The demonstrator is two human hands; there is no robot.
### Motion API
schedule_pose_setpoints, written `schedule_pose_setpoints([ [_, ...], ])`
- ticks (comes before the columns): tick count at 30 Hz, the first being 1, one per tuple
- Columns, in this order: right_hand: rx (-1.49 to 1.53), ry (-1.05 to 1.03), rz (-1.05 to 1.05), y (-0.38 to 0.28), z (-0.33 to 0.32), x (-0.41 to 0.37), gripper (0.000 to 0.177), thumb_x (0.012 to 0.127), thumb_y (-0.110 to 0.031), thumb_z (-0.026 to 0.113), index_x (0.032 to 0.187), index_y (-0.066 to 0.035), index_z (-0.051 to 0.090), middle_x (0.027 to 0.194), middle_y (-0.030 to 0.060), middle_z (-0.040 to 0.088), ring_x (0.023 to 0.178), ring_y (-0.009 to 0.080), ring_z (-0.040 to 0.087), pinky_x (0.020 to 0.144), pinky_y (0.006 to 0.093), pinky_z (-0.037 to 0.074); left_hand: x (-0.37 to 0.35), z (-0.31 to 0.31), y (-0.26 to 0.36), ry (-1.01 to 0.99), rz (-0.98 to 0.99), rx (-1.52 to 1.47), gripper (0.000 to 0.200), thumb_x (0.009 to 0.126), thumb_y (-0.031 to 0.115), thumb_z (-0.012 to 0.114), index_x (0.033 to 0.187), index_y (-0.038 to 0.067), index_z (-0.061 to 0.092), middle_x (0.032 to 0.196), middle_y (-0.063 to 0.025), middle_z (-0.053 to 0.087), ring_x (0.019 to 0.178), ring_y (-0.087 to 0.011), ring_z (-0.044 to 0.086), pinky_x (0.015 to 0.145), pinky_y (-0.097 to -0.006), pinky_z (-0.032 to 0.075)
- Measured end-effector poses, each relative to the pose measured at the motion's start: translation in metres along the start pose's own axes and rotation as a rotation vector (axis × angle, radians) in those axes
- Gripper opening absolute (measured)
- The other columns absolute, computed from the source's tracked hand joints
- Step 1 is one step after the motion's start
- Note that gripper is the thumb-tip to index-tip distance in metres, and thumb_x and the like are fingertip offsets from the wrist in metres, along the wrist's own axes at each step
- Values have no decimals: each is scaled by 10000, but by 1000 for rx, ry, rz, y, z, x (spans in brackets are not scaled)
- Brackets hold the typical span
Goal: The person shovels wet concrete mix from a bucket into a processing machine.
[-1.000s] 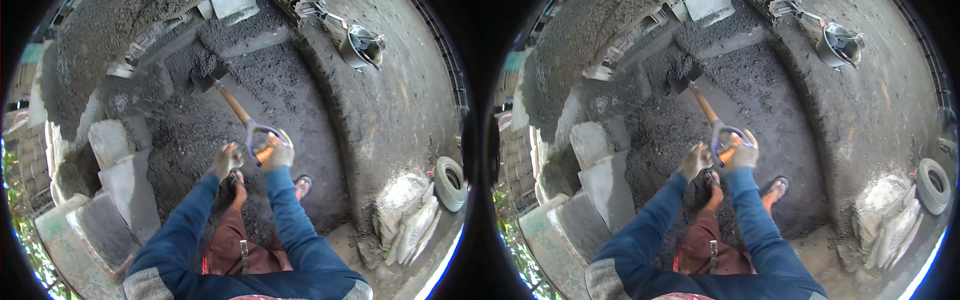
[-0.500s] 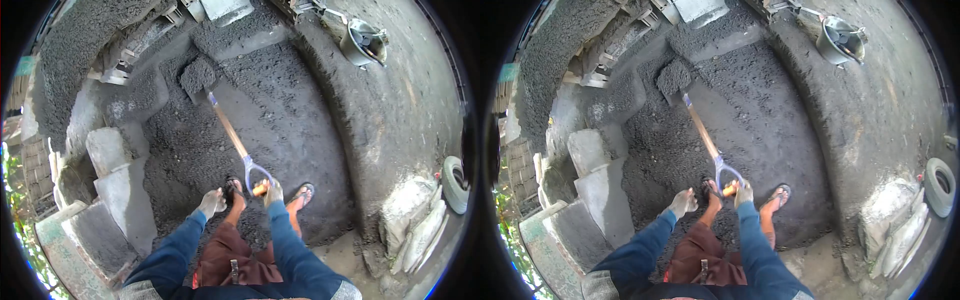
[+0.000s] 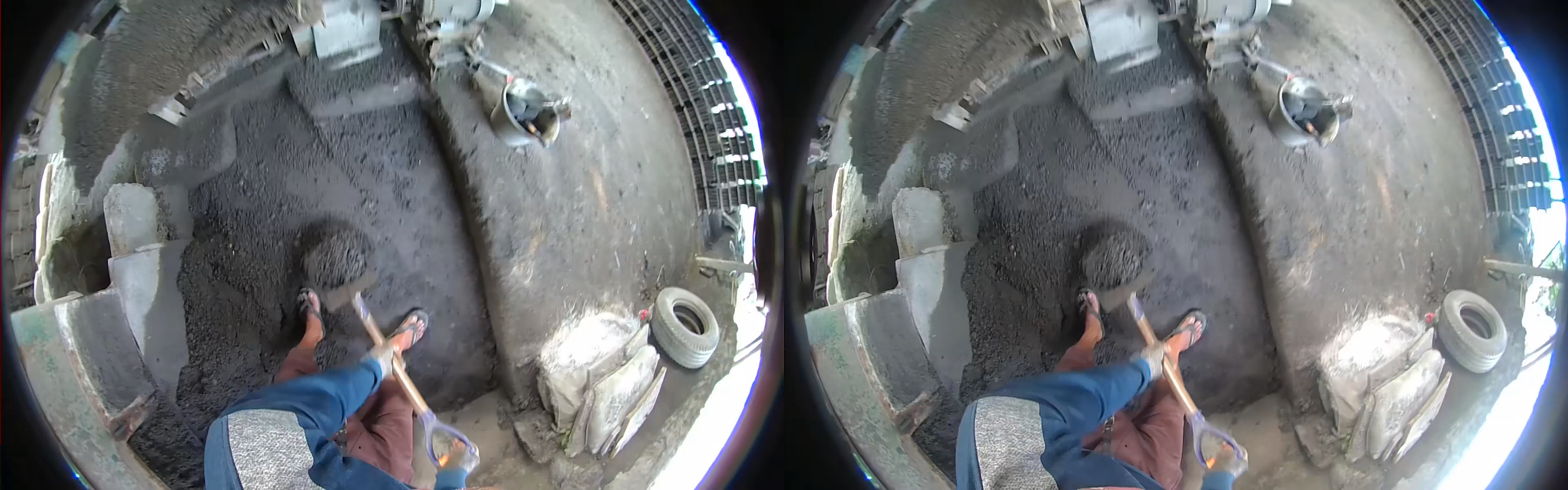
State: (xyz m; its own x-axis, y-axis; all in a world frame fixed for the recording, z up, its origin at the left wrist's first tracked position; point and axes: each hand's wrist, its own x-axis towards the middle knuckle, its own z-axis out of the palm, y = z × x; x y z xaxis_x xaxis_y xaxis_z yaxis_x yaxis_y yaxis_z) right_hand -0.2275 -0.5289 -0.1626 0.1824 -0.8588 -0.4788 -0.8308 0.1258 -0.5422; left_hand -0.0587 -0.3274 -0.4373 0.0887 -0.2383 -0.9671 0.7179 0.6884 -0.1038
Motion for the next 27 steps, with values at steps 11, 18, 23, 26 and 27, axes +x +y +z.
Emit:
schedule_pose_setpoints([
  [11, 382, -632, 185, 30, 58, 86, 160, 867, -43, 547, 980, -54, 659, 882, 67, 652, 730, 199, 621, 628, 377, 543, -312, 57, 138, -589, 263, -235, 162, 882, 171, 593, 774, 98, 498, 753, -105, 523, 681, -269, 519, 803, -556, 471],
  [18, 504, -629, 556, 19, -4, 51, 238, 795, 69, 509, 977, -51, 605, 796, 105, 622, 645, 232, 621, 515, 393, 534, -278, 24, 132, -510, 113, -3, 137, 892, 135, 641, 859, 60, 532, 829, -143, 565, 869, -352, 586, 885, -564, 472],
  [23, 453, -524, 415, -6, 19, -98, 170, 801, -8, 660, 964, -32, 621, 795, 103, 630, 596, 230, 623, 515, 340, 549, -145, -48, 130, -171, -3, -122, 162, 907, 186, 678, 891, 104, 539, 725, -58, 535, 649, -252, 565, 770, -526, 537],
  [26, 364, -466, 394, -21, 134, -173, 190, 808, 1, 682, 990, -17, 626, 801, 80, 632, 626, 205, 630, 547, 345, 555, -99, -78, 200, 42, 123, 15, 173, 896, 187, 684, 888, 109, 530, 660, -61, 518, 563, -256, 540, 659, -515, 541],
  [27, 389, -429, 454, -39, 175, -199, 202, 803, 14, 694, 991, -16, 625, 805, 73, 628, 639, 196, 626, 564, 339, 554, -78, -95, 225, 47, 97, 65, 170, 899, 189, 680, 885, 111, 529, 651, -58, 518, 547, -256, 538, 633, -511, 543],
])
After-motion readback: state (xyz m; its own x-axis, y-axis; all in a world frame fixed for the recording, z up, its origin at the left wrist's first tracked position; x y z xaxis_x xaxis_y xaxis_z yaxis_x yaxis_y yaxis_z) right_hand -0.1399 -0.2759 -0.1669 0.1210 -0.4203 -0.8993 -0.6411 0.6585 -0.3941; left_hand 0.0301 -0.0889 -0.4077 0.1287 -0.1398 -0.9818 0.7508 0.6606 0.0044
